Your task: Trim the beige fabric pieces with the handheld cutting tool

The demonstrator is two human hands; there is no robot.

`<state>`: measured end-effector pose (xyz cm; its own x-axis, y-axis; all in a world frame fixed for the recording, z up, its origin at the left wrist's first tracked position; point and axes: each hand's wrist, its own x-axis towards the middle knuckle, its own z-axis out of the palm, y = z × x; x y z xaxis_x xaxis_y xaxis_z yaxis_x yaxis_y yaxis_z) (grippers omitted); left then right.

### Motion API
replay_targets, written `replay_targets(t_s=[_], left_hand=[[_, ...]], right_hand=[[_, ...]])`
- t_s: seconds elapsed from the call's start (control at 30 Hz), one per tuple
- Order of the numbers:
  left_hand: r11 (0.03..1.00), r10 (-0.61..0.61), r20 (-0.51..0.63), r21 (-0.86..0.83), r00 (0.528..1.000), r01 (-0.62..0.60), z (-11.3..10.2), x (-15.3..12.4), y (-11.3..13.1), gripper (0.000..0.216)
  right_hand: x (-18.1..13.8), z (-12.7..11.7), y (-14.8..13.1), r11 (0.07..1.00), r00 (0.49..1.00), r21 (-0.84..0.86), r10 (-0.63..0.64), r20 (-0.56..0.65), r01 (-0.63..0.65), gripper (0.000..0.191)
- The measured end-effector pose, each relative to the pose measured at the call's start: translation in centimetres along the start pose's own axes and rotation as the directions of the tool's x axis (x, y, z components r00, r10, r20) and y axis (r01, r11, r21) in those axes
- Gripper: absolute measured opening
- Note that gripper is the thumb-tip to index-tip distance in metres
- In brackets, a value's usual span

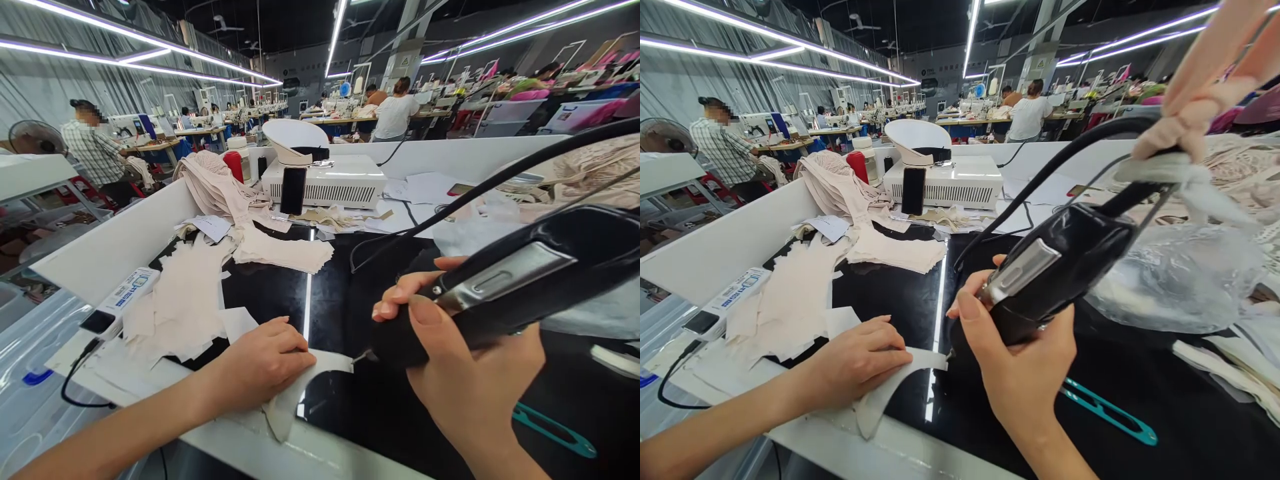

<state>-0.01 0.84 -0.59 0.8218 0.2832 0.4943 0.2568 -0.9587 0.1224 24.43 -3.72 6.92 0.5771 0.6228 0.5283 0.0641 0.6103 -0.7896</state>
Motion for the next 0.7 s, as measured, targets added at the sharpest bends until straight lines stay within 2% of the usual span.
replay_targets(t_s=[0.2, 0.33, 0.47, 0.57, 0.7], left_hand=[[0.999, -0.017, 0.003, -0.046, 1.0, 0.017, -0.1, 0.4, 0.4, 0.018], [0.998, -0.006, -0.004, -0.068, 1.0, 0.006, -0.4, 1.6, 0.9, 0.028], [0.995, 0.028, -0.035, -0.1, 0.999, -0.032, 0.3, 3.0, 1.2, 0.026], [0.995, 0.027, 0.004, -0.093, 1.0, -0.026, 1.1, 3.7, 1.4, 0.025], [0.999, -0.012, 0.109, -0.049, 0.994, 0.018, 1.7, 3.9, 1.5, 0.022]], right_hand=[[-0.1, 0.0, 0.1, 1.0, 1.0, 0.003, 0.008, 0.011, -0.008, 0.06], [-0.2, 0.0, 0.0, 1.0, 1.0, -0.002, 0.001, 0.014, -0.001, 0.062], [-0.1, 0.2, -0.2, 1.0, 1.0, -0.02, 0.014, 0.009, -0.014, 0.056], [0.0, 0.3, -0.3, 0.999, 1.0, -0.038, 0.008, -0.001, -0.008, 0.052], [0.2, 0.5, -0.4, 0.999, 1.0, -0.045, -0.001, -0.006, 0.001, 0.048]])
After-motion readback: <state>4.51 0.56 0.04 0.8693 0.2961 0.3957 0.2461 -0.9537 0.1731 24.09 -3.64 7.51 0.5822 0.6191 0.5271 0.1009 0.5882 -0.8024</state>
